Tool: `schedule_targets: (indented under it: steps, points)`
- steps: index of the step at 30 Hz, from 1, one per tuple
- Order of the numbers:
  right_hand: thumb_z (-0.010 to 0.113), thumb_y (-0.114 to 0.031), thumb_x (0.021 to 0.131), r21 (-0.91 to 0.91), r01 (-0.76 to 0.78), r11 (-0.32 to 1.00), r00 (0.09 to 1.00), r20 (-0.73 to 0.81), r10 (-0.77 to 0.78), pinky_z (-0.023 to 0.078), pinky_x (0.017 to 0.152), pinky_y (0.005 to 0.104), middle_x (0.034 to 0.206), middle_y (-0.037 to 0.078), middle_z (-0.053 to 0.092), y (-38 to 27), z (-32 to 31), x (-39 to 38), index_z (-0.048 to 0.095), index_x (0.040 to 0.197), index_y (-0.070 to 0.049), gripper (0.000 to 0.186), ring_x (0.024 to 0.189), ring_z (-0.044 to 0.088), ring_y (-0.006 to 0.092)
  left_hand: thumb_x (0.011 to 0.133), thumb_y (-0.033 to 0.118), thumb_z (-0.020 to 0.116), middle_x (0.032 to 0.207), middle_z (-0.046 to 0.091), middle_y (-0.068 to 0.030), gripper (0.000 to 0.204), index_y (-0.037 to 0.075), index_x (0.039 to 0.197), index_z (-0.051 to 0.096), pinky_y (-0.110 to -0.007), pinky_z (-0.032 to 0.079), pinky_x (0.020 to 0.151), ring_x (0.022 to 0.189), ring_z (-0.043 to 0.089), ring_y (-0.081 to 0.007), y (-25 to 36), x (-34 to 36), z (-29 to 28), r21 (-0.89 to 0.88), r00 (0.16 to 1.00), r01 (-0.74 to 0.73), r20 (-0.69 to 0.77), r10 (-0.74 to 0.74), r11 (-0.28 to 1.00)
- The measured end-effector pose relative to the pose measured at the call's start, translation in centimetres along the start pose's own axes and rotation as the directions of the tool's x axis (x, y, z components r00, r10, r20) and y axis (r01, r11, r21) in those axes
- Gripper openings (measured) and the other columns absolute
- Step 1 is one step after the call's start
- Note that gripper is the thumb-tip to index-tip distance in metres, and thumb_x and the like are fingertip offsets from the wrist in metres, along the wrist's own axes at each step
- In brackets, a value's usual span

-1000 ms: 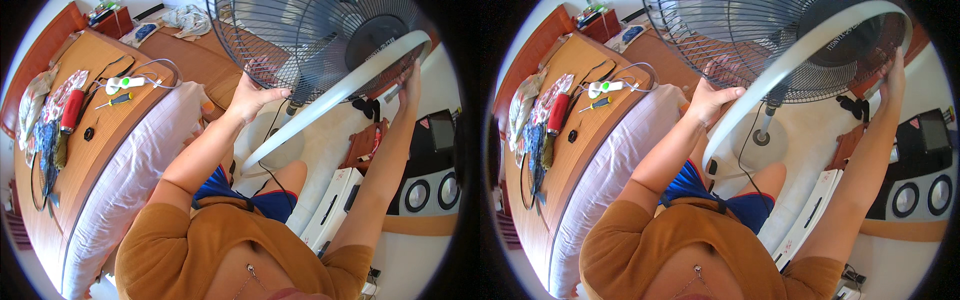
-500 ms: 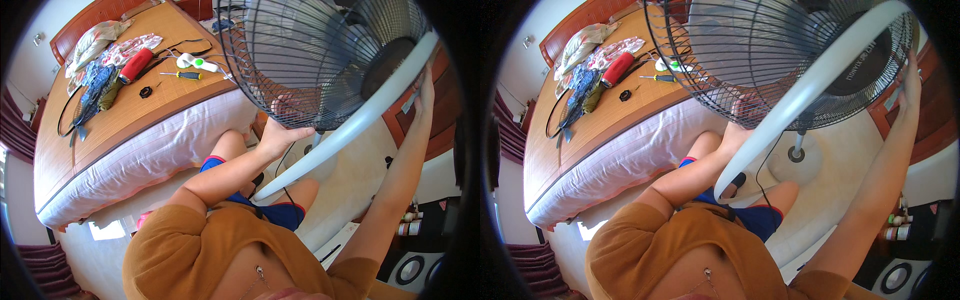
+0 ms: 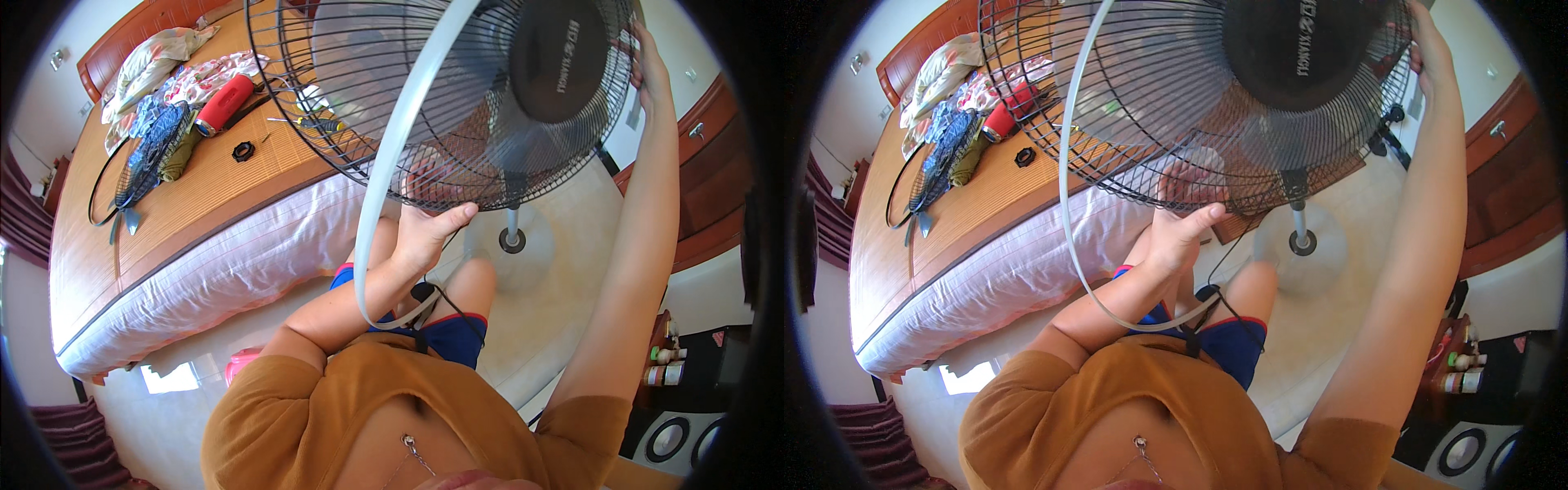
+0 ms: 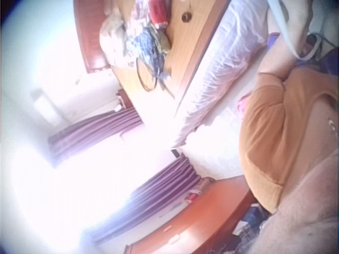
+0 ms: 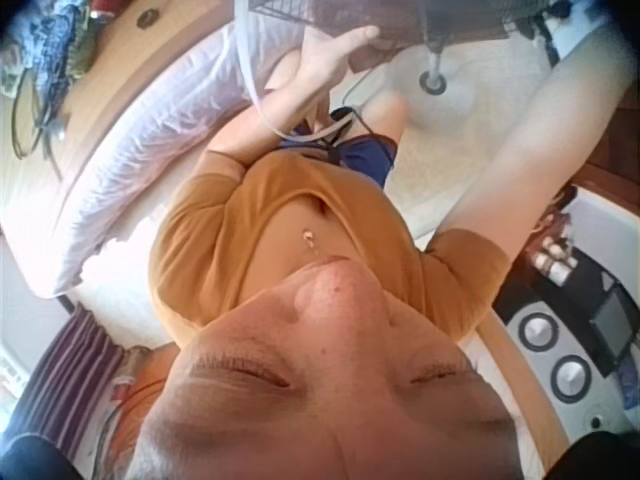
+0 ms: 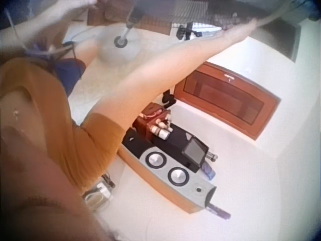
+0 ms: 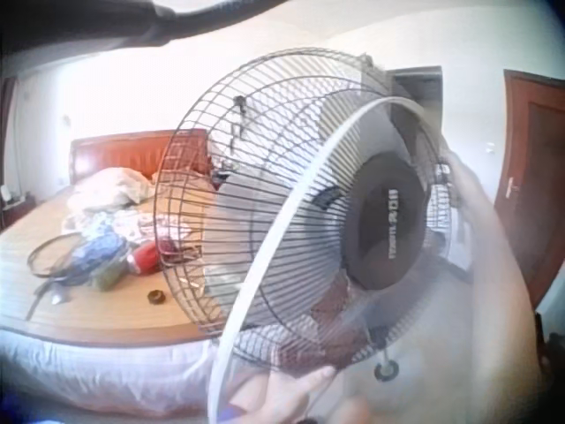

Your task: The person assembles a stand fan by placing the fan blades onto the motor shaft, securing them with a cap, and then fitting the front protective cage onto the rear cage and securing it with a rim.

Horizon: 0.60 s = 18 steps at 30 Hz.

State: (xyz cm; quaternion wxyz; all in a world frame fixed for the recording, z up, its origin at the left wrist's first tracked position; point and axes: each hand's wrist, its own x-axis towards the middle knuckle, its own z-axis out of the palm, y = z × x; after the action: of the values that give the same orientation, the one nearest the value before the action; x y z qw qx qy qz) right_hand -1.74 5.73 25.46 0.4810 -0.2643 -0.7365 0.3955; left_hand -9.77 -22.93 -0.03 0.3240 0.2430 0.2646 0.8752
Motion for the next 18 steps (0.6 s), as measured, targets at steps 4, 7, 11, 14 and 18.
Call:
schedule_targets:
  steps: [4,7,11,14,18]
  points:
    - [0.050,-0.047,0.082,0.009,0.020,1.000,0.990,0.137,-0.021,0.039,0.039,0.0254,0.067,-0.001,0.057,0.3,2.0,2.1,0.056,0.100,-0.017,0.036,0.047,0.050,0.0113,0.069,-0.001,0.072,0.114,0.044,-0.0090,0.071,0.010,0.124,0.029,-0.040,0.050,0.079,0.099,0.050,-0.0216,-0.1,-0.2,-0.9,-0.049,0.998,-0.001,-0.063,-0.002,0.999]
    - [0.051,-0.046,0.082,0.130,-0.092,0.987,0.994,0.077,0.082,0.027,0.036,0.0196,0.065,0.000,0.056,-1.7,7.4,0.0,0.058,0.094,-0.015,0.035,0.044,0.044,0.0084,0.070,0.000,0.071,0.114,0.044,-0.0096,0.073,0.012,0.127,0.027,-0.041,0.051,0.076,0.101,0.049,-0.0232,1.2,-0.4,-2.1,-0.012,0.990,-0.014,-0.140,0.012,1.000]
    - [0.053,-0.045,0.081,0.084,0.007,0.996,0.999,0.046,-0.011,0.021,0.035,0.0220,0.062,-0.002,0.053,-2.2,10.9,0.1,0.059,0.084,-0.014,0.032,0.040,0.038,0.0064,0.070,0.002,0.070,0.115,0.043,-0.0098,0.072,0.011,0.127,0.027,-0.040,0.051,0.073,0.100,0.049,-0.0234,2.2,-0.8,-2.7,-0.021,0.977,-0.014,-0.213,0.009,1.000]
    - [0.054,-0.041,0.081,-0.027,-0.016,1.000,0.990,0.140,0.019,0.021,0.035,0.0210,0.062,-0.003,0.053,-1.8,13.3,1.9,0.060,0.082,-0.014,0.028,0.040,0.038,0.0049,0.071,0.002,0.070,0.117,0.041,-0.0091,0.070,0.012,0.125,0.028,-0.038,0.052,0.073,0.097,0.051,-0.0221,2.0,-0.6,-4.3,-0.065,0.966,-0.054,-0.257,0.036,0.996]
    - [0.054,-0.033,0.083,0.235,0.073,0.969,0.949,0.283,-0.140,0.043,0.058,0.0264,0.078,0.006,0.063,-0.3,18.8,3.2,0.063,0.094,-0.002,0.034,0.066,0.055,0.0134,0.071,0.001,0.071,0.117,0.041,-0.0082,0.069,0.013,0.124,0.028,-0.037,0.052,0.075,0.099,0.051,-0.0207,2.8,-0.1,-6.2,-0.089,0.946,-0.059,-0.323,0.027,0.994]
